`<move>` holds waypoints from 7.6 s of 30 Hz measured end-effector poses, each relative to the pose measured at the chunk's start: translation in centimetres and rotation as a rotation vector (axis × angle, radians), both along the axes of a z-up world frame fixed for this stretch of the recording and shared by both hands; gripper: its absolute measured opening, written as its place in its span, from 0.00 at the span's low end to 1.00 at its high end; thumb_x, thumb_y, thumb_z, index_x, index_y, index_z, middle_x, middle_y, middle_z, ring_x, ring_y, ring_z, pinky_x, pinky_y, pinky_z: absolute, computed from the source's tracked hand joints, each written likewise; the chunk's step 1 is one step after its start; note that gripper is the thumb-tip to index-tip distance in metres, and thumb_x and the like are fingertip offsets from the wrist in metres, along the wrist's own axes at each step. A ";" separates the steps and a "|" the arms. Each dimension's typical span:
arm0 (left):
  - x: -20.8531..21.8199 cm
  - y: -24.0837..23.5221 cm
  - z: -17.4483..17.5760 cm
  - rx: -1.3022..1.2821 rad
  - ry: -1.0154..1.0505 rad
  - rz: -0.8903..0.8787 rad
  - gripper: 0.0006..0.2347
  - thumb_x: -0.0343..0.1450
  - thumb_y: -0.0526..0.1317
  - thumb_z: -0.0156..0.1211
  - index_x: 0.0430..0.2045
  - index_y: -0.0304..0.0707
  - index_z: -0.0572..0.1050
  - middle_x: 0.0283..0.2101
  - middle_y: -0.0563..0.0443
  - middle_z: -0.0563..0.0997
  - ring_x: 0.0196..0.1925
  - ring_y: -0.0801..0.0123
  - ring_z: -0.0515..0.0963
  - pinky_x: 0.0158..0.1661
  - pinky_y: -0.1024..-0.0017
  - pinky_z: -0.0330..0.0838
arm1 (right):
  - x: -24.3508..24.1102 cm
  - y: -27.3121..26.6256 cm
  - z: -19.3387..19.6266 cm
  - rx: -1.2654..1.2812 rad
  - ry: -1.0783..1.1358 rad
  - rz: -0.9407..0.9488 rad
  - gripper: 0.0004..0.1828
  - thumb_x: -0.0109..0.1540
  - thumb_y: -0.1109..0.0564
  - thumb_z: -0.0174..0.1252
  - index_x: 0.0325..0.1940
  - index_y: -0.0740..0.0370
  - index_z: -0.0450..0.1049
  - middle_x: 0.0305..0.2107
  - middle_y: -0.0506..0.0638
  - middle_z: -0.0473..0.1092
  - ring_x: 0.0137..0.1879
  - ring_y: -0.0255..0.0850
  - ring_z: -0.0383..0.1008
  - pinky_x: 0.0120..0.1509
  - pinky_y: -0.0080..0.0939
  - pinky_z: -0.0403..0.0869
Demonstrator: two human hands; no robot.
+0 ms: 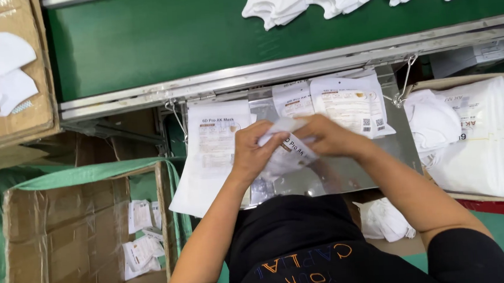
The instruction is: The recorder is packing white face masks into plastic bags on a conveyor belt in a factory setting.
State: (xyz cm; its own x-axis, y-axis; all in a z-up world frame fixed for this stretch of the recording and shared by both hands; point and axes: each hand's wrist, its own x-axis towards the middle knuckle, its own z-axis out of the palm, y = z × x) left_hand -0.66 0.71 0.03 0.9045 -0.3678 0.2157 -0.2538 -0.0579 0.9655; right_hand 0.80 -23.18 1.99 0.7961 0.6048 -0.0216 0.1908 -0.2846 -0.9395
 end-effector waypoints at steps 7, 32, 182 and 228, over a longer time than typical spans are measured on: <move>0.0 1.3 -2.1 0.052 0.095 0.206 0.05 0.69 0.36 0.68 0.33 0.32 0.83 0.30 0.54 0.82 0.32 0.76 0.76 0.35 0.76 0.70 | 0.4 1.0 1.3 -0.110 -0.029 -0.010 0.13 0.61 0.54 0.60 0.46 0.64 0.77 0.34 0.57 0.75 0.37 0.45 0.76 0.44 0.43 0.73; 7.1 -5.0 -13.7 0.306 0.080 0.521 0.28 0.75 0.45 0.63 0.64 0.27 0.59 0.62 0.34 0.60 0.63 0.51 0.64 0.64 0.56 0.61 | -8.3 -31.5 -14.3 -1.122 0.193 -1.087 0.38 0.54 0.37 0.70 0.61 0.62 0.74 0.56 0.59 0.71 0.62 0.58 0.64 0.59 0.62 0.66; 22.9 4.6 1.0 0.801 -0.550 0.188 0.40 0.61 0.49 0.73 0.71 0.50 0.61 0.56 0.52 0.76 0.60 0.57 0.73 0.59 0.56 0.65 | 23.4 8.0 -3.8 0.030 -0.337 -0.417 0.44 0.49 0.50 0.79 0.65 0.60 0.68 0.50 0.55 0.77 0.56 0.43 0.79 0.63 0.42 0.76; 2.3 5.2 2.2 0.678 -0.529 0.048 0.11 0.67 0.42 0.71 0.31 0.37 0.73 0.35 0.47 0.72 0.37 0.54 0.74 0.36 0.58 0.69 | 7.1 4.5 -4.5 -0.099 -0.105 -0.290 0.43 0.51 0.50 0.75 0.67 0.62 0.66 0.52 0.53 0.74 0.56 0.41 0.74 0.61 0.43 0.72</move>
State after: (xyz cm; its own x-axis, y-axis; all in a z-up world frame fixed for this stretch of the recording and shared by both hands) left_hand 1.66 5.96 2.25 0.7648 -0.5334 0.3614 -0.6433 -0.6012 0.4740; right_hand 7.86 -18.69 -2.54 0.9358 0.3519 0.0223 0.1830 -0.4307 -0.8838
